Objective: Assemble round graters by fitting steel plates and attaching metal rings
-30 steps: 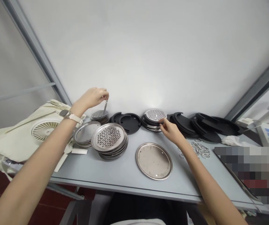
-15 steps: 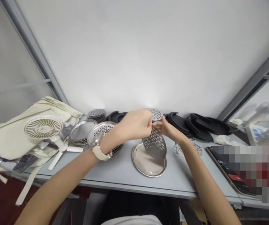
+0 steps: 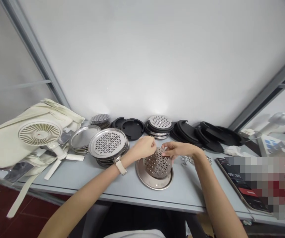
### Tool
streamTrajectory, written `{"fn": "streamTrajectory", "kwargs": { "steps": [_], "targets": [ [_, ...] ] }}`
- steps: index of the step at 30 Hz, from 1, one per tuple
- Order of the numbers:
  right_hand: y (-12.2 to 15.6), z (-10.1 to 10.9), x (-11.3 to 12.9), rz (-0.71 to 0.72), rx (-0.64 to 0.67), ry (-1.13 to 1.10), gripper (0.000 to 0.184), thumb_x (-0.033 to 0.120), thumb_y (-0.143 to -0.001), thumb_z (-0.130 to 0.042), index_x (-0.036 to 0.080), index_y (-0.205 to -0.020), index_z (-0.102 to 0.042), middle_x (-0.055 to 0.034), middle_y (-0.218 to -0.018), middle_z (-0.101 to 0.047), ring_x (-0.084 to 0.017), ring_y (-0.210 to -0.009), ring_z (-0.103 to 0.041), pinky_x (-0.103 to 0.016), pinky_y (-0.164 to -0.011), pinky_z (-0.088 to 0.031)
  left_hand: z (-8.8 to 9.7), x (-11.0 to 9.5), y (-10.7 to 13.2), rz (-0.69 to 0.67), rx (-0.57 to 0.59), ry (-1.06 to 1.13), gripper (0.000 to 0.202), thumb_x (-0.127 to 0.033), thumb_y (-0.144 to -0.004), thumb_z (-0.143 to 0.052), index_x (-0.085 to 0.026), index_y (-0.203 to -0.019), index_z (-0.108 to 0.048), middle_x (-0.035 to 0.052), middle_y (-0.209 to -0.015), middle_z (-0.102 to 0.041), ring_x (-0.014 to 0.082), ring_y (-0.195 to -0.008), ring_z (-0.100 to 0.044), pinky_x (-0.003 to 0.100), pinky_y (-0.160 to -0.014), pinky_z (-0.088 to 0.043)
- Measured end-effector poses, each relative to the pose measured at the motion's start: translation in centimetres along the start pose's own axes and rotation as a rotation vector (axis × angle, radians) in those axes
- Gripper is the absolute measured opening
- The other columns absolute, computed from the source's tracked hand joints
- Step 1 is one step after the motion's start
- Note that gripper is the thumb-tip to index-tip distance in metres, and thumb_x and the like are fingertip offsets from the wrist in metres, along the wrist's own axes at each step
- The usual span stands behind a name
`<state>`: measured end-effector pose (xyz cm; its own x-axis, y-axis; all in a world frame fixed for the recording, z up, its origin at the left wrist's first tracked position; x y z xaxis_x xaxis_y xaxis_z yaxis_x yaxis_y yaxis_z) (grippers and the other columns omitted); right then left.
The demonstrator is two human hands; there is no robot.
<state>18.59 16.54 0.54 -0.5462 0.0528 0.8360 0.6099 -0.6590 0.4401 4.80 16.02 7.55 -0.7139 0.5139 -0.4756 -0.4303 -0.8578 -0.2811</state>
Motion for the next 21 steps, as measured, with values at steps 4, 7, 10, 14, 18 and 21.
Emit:
{"fn": "streamTrajectory", "kwargs": {
  "steps": [4,7,10,14,18,21],
  "targets": [
    [0.2,-0.7,-0.9,-0.139,0.066,-0.019,0.052,0.057,-0.065,-0.071,0.016,-0.089,-0.051,-0.0014,-0.069,-0.066,-0.017,-0.061,-0.068,-0.029,-0.064,-0.053,0.3,1.4,3.3,0.008,0.03,-0.043,0.014,-0.015,-0.083,-0.045,-0.016,-0.078,-0.059,0.0047,-0.077,-0.062,0.0166,-0.071,-0.058,0.028,-0.068,-0.043],
    [0.4,-1.3,-1.1,-0.195,0.106,-0.021,0.051,0.06,-0.062,-0.071,0.016,-0.078,-0.051,-0.0025,-0.059,-0.066,-0.02,-0.06,-0.068,-0.03,-0.061,-0.055,0.7,1.9,5.9,0.062,-0.004,-0.036,0.013,-0.013,-0.084,-0.044,-0.016,-0.085,-0.056,0.0045,-0.084,-0.059,0.0173,-0.077,-0.057,0.03,-0.072,-0.044],
    [0.4,-1.6,-1.1,-0.217,0.128,-0.002,0.052,0.062,-0.06,-0.071,0.016,-0.074,-0.051,-0.0047,-0.058,-0.068,-0.019,-0.057,-0.068,-0.03,-0.061,-0.055,0.9,1.6,7.9,0.117,-0.081,0.062,0.014,-0.016,-0.088,-0.04,-0.018,-0.09,-0.053,0.0038,-0.09,-0.056,0.0163,-0.079,-0.056,0.03,-0.075,-0.045],
    [0.4,-1.4,-1.0,-0.222,0.103,0.051,0.052,0.063,-0.06,-0.07,0.015,-0.07,-0.053,-0.0041,-0.058,-0.067,-0.016,-0.054,-0.065,-0.027,-0.057,-0.053,0.0,1.2,9.7,0.166,-0.135,0.131,0.013,-0.016,-0.088,-0.04,-0.021,-0.089,-0.051,0.0028,-0.09,-0.053,0.0166,-0.081,-0.055,0.031,-0.076,-0.045],
    [0.4,-0.9,-1.2,-0.223,0.083,0.164,0.053,0.066,-0.061,-0.067,0.015,-0.065,-0.055,-0.0013,-0.054,-0.062,-0.012,-0.05,-0.059,-0.022,-0.05,-0.048,-1.3,3.0,11.6,0.32,-0.265,0.146,0.01,-0.023,-0.088,-0.044,-0.02,-0.097,-0.048,0.0024,-0.086,-0.052,0.0174,-0.075,-0.055,0.031,-0.07,-0.045],
    [0.2,-0.8,-1.4,-0.212,0.092,0.221,0.056,0.069,-0.062,-0.064,0.014,-0.064,-0.057,0.0018,-0.048,-0.056,-0.009,-0.044,-0.052,-0.021,-0.046,-0.043,-2.7,4.4,12.8,0.41,-0.309,0.147,0.018,-0.025,-0.086,-0.047,-0.019,-0.103,-0.047,0.0006,-0.079,-0.05,0.0171,-0.067,-0.054,0.031,-0.066,-0.045]
  ]
}}
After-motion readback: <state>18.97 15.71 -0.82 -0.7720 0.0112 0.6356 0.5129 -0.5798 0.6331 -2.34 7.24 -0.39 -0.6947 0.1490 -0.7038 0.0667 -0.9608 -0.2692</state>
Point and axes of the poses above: each hand's wrist, its own y-axis away from the middle knuckle, its own z-axis out of the back of the hand, x = y × z, the point moved 7 cm from there along -y, towards the middle knuckle
